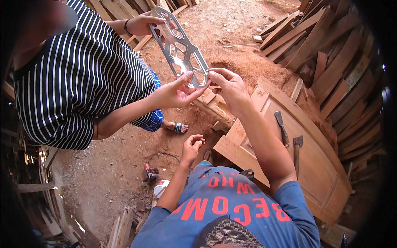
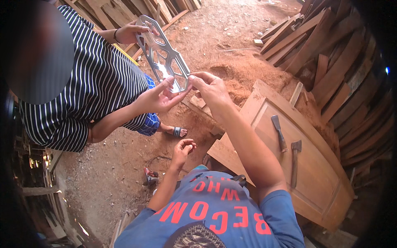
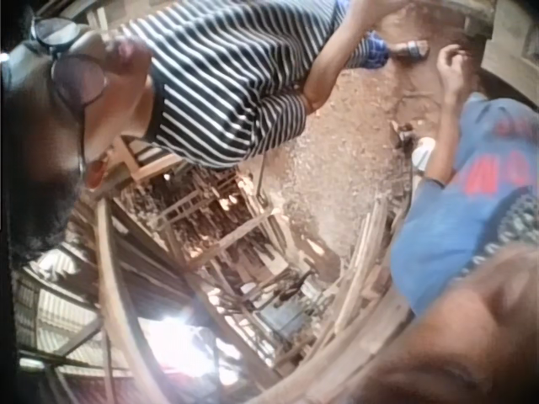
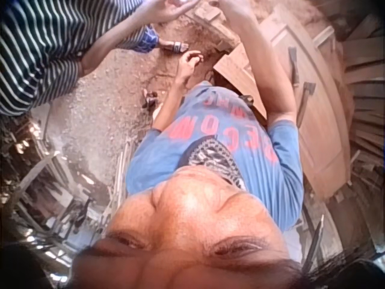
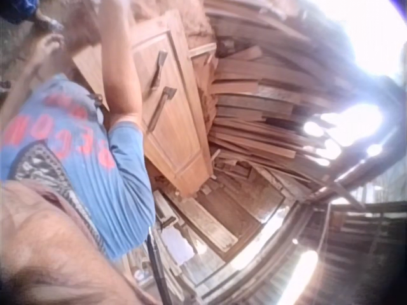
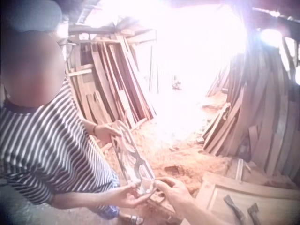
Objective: The person uses a power drill to secure a wooden frame onto a large wooden door panel. They then use a hammer to drive nails into the frame and adjust the position of the wood pieces. Finally, they remove a metal clamp from the door and inspect a metal door handle with another person.
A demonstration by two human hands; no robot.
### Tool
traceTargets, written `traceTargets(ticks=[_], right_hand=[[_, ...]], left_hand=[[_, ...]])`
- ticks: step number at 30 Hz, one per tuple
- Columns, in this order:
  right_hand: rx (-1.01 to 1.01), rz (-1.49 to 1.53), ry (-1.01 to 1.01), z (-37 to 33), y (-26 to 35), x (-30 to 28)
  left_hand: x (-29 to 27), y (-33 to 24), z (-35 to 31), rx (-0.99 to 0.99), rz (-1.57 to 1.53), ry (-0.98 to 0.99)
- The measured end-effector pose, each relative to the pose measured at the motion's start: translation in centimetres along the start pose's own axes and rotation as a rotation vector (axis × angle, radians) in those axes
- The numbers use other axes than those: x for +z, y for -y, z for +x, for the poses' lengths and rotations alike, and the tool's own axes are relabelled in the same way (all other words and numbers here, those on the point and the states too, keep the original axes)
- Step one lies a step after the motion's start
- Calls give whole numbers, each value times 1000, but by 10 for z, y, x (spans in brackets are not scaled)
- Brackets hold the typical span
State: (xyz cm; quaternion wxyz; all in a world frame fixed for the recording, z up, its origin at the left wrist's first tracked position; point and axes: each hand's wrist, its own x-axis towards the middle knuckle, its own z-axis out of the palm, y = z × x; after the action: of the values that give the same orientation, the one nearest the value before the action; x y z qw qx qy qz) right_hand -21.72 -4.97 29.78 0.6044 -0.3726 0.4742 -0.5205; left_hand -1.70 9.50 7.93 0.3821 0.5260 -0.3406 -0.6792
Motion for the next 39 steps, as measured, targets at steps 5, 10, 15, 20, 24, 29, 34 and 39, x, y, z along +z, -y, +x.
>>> traceTargets(ticks=[5,10,15,20,24,29,34,39], right_hand=[[40,61,58,4,-3,-1],[45,191,139,5,-7,-1],[1,255,153,-1,-3,1],[-49,260,165,-12,8,-1],[-53,286,132,-22,16,-6],[-96,265,102,-39,29,-8],[-155,243,73,-56,38,-13],[-192,204,37,-66,42,-21]], left_hand=[[-1,-13,6,24,-22,-2],[0,-34,20,47,-53,-4],[2,-71,34,51,-219,-22],[-4,-106,55,123,-281,13],[8,-135,61,276,-418,132],[48,-232,37,-280,-915,423],[51,-292,29,-1502,-1574,294],[56,-318,14,-2066,-1845,-105]])
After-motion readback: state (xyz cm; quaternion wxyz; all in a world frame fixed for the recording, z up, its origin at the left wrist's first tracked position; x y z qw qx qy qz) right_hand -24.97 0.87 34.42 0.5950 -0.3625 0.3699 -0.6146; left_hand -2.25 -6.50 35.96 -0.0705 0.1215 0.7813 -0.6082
